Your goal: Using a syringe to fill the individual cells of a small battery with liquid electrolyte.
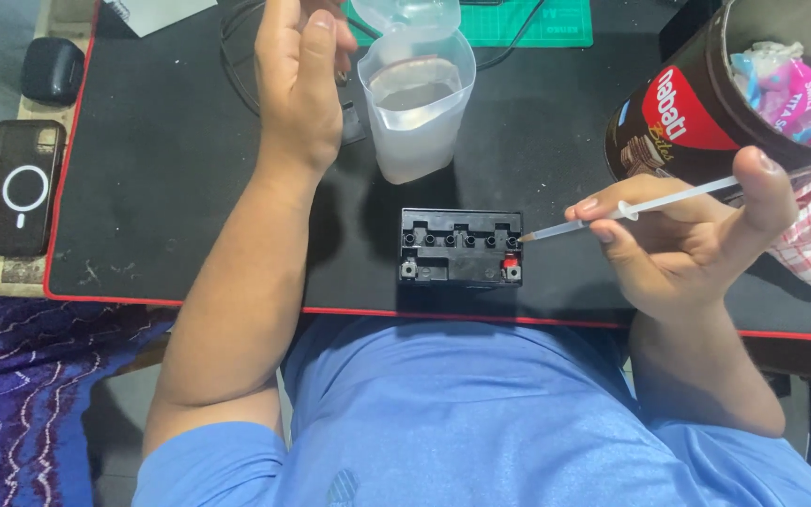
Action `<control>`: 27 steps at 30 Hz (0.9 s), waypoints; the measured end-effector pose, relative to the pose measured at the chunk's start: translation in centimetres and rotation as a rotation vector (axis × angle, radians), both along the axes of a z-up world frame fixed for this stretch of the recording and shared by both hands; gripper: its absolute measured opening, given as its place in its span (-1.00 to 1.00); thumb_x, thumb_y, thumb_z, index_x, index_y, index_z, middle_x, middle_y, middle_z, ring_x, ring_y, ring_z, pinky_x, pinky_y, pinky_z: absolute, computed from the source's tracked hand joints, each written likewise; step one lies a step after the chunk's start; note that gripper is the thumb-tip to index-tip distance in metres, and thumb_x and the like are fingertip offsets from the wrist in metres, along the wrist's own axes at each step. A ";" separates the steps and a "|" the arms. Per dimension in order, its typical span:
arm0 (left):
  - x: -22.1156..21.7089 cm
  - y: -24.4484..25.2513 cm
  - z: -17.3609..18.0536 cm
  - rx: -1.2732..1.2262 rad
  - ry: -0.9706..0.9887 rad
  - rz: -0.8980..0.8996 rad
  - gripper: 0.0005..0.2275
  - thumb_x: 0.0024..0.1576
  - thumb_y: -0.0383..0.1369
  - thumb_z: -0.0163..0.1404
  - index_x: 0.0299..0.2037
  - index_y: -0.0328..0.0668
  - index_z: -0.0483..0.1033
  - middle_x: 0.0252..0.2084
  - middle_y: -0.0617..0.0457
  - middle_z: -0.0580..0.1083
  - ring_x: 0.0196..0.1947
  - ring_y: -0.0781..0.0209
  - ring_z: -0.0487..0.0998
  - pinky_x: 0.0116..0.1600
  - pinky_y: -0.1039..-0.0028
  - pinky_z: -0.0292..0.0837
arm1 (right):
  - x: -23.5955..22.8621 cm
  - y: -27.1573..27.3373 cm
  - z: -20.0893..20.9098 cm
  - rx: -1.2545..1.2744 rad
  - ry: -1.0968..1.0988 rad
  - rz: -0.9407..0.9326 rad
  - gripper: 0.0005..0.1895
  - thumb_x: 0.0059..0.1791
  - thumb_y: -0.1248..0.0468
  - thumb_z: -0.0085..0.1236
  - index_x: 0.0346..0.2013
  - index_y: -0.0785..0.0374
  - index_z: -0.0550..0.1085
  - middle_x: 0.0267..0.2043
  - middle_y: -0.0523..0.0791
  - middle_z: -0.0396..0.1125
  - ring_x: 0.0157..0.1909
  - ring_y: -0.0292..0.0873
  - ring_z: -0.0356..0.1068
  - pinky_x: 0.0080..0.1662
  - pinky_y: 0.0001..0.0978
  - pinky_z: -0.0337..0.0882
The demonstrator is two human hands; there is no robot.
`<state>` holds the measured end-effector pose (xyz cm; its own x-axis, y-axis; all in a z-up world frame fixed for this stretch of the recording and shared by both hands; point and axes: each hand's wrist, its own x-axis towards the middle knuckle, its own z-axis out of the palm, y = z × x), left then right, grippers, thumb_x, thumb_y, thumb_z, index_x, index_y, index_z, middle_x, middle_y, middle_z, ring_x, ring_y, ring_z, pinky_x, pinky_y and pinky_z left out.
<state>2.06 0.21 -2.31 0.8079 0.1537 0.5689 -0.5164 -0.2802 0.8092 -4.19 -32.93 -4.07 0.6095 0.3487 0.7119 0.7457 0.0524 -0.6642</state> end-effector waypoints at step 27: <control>0.3 0.7 0.1 0.041 0.096 -0.012 -0.62 0.24 -0.08 -0.35 0.10 -0.10 0.31 -0.32 0.08 0.41 -0.27 0.31 0.40 -0.15 0.50 0.36 | -1.1 1.1 -0.1 -0.036 -0.152 -0.103 -0.08 0.06 0.65 0.03 0.50 -0.08 -0.16 0.29 0.32 0.00 -0.33 0.36 0.47 -0.06 0.33 0.66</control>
